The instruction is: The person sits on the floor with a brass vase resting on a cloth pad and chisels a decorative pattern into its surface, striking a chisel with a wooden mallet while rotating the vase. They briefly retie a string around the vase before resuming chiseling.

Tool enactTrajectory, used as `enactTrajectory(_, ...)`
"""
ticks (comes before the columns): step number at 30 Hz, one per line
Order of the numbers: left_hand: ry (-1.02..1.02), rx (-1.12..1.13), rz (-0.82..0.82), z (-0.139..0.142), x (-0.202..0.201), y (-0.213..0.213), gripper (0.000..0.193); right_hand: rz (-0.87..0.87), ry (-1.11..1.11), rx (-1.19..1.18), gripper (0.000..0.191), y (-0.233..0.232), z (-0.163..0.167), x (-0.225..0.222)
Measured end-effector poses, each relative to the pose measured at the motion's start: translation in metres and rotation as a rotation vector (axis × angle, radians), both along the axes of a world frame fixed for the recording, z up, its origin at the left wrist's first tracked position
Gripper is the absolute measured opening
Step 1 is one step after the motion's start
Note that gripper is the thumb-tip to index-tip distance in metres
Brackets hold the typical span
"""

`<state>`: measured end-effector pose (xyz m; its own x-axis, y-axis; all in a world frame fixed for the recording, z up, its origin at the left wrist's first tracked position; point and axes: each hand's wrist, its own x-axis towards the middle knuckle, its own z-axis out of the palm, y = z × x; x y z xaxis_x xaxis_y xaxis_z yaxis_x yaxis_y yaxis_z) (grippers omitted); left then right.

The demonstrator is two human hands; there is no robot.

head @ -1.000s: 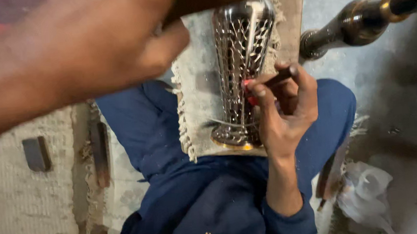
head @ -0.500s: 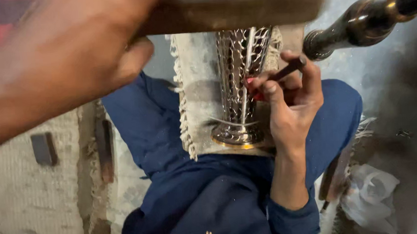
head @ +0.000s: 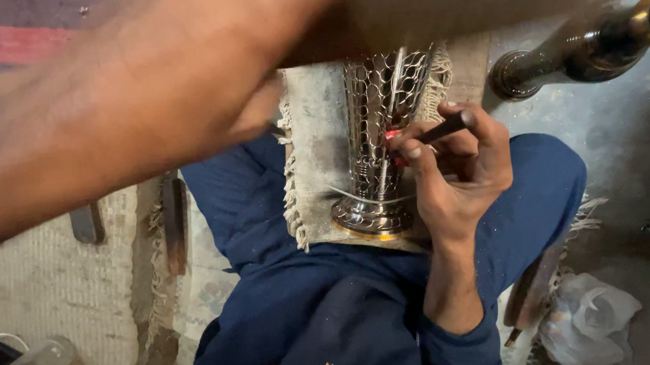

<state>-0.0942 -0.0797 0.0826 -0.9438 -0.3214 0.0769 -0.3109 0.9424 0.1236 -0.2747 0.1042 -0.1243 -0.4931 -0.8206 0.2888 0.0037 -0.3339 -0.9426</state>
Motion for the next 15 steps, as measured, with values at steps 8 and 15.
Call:
enactTrajectory(8,-0.117,-0.090,-0.001,0.017,-0.004,0.005,0.060,0.006,-0.019,0.026,0.043,0.000,0.004,0.001)
enactTrajectory(15,-0.118,0.034,0.053,0.019,-0.003,0.009,0.057,0.018,0.004,0.021,0.034,0.000,0.007,0.004)
